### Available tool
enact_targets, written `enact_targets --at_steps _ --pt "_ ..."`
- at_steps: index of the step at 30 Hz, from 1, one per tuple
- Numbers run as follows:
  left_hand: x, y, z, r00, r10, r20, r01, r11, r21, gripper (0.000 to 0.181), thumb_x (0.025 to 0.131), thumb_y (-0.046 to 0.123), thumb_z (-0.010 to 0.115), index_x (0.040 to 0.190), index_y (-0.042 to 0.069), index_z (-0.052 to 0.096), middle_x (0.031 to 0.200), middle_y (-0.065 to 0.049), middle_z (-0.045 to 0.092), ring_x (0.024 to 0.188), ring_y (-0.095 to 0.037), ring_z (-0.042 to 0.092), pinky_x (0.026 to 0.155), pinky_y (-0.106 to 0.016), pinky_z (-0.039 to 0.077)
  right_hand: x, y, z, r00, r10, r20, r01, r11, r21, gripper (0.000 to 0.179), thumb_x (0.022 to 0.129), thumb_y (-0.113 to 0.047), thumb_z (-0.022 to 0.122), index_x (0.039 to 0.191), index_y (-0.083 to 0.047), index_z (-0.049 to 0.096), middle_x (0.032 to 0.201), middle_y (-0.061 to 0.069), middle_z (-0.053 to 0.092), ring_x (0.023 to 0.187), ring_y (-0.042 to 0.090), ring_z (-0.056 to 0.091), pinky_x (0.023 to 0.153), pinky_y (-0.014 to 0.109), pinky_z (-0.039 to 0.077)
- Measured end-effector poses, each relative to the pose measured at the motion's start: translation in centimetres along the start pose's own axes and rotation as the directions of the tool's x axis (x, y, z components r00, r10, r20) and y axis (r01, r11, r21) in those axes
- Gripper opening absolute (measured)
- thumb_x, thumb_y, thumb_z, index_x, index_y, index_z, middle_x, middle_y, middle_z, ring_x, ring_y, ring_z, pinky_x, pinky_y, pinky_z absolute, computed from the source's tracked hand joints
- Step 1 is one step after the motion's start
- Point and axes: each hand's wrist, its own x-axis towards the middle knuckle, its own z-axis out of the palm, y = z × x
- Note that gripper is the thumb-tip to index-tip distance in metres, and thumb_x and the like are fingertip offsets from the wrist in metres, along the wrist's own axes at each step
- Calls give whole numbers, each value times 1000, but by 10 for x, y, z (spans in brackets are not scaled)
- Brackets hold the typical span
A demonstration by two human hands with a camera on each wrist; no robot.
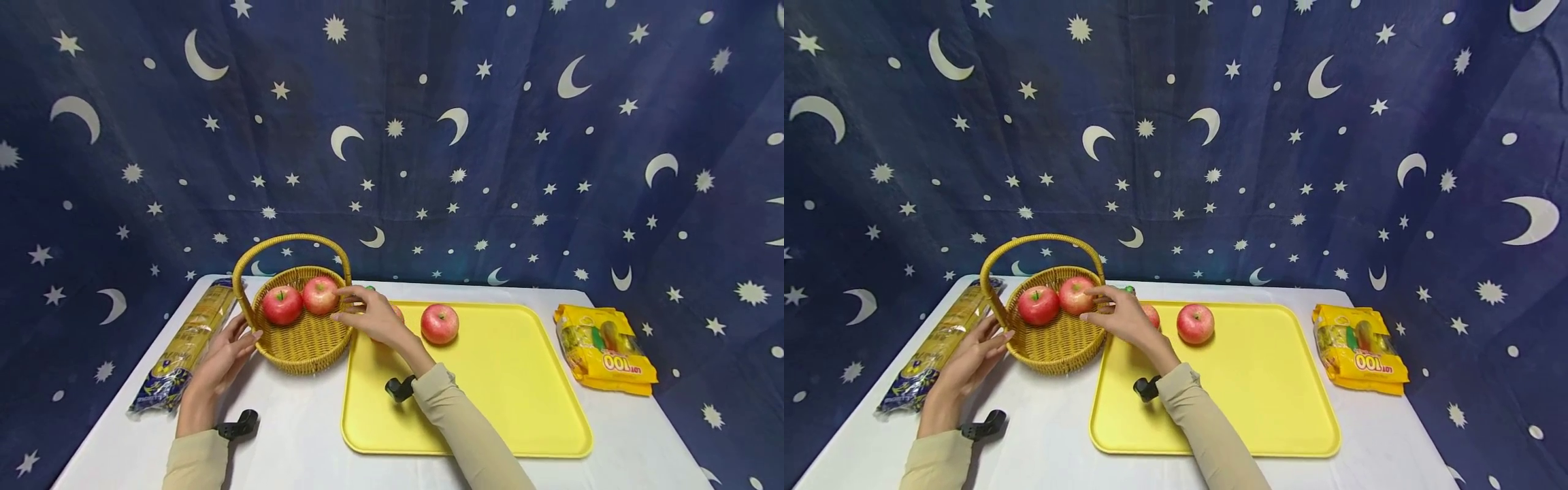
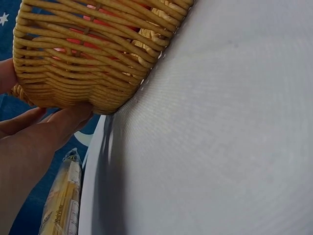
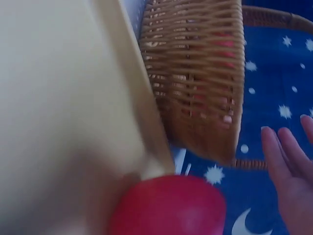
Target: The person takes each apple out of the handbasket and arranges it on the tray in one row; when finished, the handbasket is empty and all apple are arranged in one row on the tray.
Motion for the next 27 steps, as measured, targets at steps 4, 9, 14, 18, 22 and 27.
enact_targets --at_steps 4,9,14,18,22,27 --pt "-2 -2 -2 1000 -3 -6 3 1000 -6 82 107 13 53 164 3 -4 172 -22 -3 127 5 46 101 -11 45 14 -2 16 999 -21 40 23 998 -53 57 91 -21 79 142 -6 59 143 16 59 130 38 58 110 48 49" --pt "-3 -3 -5 1000 -6 -7 6 1000 -9 83 106 12 54 164 2 -4 172 -21 -3 132 3 43 102 -11 45 35 -2 33 999 -4 37 12 980 -196 58 89 -26 81 143 -14 60 147 5 58 129 27 58 110 41 50" --pt "-2 -2 -6 1000 -7 -15 7 1000 -3 83 106 13 54 164 3 -3 172 -21 -3 131 3 44 102 -11 45 54 1 47 998 -22 52 36 954 -299 62 90 -29 79 146 -14 57 160 3 46 142 24 49 115 36 44" --pt "-2 -1 -3 1000 -9 -14 9 1000 4 83 106 14 55 164 2 -4 172 -21 -3 131 2 45 103 -12 45 65 3 51 998 -28 57 47 926 -374 64 89 -27 79 147 -11 56 165 6 39 153 23 32 125 41 31" --pt "-3 -1 0 1000 12 -10 -13 1000 -19 82 106 12 54 164 0 -3 171 -24 -3 120 10 49 99 -9 46 73 6 50 997 4 72 27 906 -422 65 90 -26 78 148 -10 54 167 8 35 157 26 23 127 44 25" --pt "-2 0 0 1000 23 0 -23 999 -31 81 106 10 53 164 -1 -3 171 -25 -3 121 11 50 98 -9 46 78 8 51 995 46 85 1 876 -482 65 90 -27 78 148 -10 53 166 11 34 157 30 22 126 48 28"
